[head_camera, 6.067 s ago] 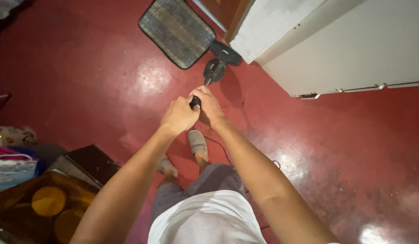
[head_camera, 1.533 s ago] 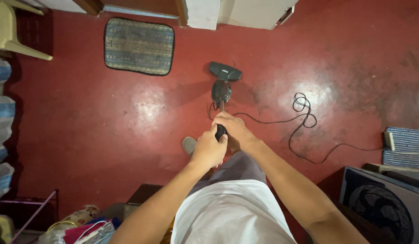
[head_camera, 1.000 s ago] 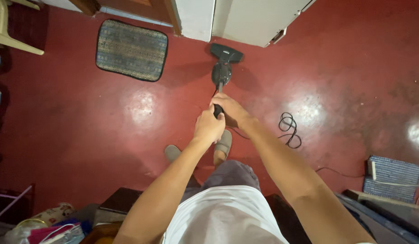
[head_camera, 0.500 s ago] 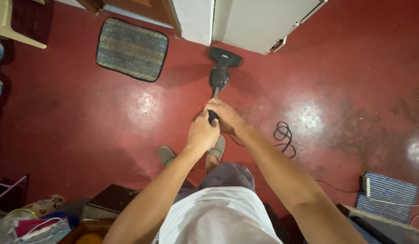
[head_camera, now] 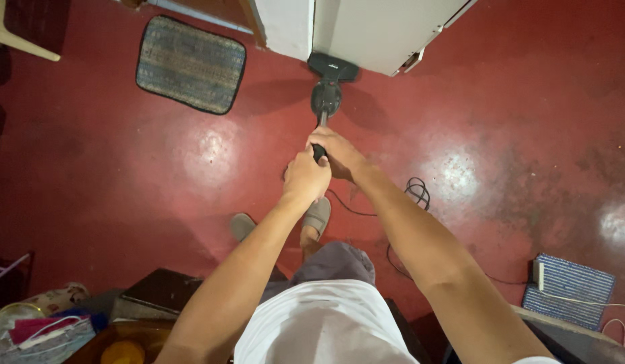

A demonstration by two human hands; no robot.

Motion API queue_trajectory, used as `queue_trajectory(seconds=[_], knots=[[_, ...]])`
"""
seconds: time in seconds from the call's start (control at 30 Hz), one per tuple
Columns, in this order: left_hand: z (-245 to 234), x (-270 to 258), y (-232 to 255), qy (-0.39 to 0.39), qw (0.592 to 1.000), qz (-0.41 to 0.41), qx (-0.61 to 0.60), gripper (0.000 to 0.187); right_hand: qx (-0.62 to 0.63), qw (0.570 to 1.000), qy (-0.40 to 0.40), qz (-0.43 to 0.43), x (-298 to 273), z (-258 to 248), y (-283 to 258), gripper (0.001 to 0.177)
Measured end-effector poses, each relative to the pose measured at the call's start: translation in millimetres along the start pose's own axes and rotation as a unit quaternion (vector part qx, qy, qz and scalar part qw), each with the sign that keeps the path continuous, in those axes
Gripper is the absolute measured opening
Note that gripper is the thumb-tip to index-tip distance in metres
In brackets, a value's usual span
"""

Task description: The person vacuums the floor, maneuvering the vacuum head around furniture and along the edges of the room while managing the power cord.

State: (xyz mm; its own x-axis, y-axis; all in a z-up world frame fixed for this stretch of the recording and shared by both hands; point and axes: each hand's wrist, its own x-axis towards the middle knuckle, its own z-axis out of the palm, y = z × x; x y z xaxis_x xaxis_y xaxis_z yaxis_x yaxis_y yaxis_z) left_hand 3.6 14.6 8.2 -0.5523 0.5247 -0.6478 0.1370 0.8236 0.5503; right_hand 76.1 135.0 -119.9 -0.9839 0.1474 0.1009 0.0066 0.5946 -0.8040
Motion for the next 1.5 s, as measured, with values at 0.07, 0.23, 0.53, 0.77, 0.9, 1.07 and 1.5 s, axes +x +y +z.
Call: queue_trajectory(seconds=[0.07,0.23,0.53,0.77,0.9,1.07,1.5], knots=[[3,-12,-9,0.002,1.000,0.008,-0.016,0.047,-0.014,1.000,-0.010,0.019,-12,9,-9,0.024],[9,-23,-22,-0.034,0.998,-0.005,-0.044,0.050,0.004,1.000,-0.004,0.026,-27,21,-16,0.023],[30,-58,-76,-0.055,0.998,0.014,-0.032,0.061,-0.013,0.997,0.001,0.070,-66,56,-61,0.026],[31,-133,-154,-0.008,0.994,0.104,-0.020,0.050,0.019,0.997,0.050,0.061,-121,124,-129,0.024],[11,-191,-170,-0.102,0.992,0.015,-0.079,0.038,0.060,0.989,0.045,0.125,-152,157,-169,0.023],[4,-233,-180,-0.131,0.988,-0.010,-0.079,0.044,0.037,0.991,0.073,0.107,-179,171,-211,0.029],[52,-164,-109,-0.111,0.990,0.020,-0.085,0.037,0.029,0.996,0.070,0.048,-172,123,-73,0.019]])
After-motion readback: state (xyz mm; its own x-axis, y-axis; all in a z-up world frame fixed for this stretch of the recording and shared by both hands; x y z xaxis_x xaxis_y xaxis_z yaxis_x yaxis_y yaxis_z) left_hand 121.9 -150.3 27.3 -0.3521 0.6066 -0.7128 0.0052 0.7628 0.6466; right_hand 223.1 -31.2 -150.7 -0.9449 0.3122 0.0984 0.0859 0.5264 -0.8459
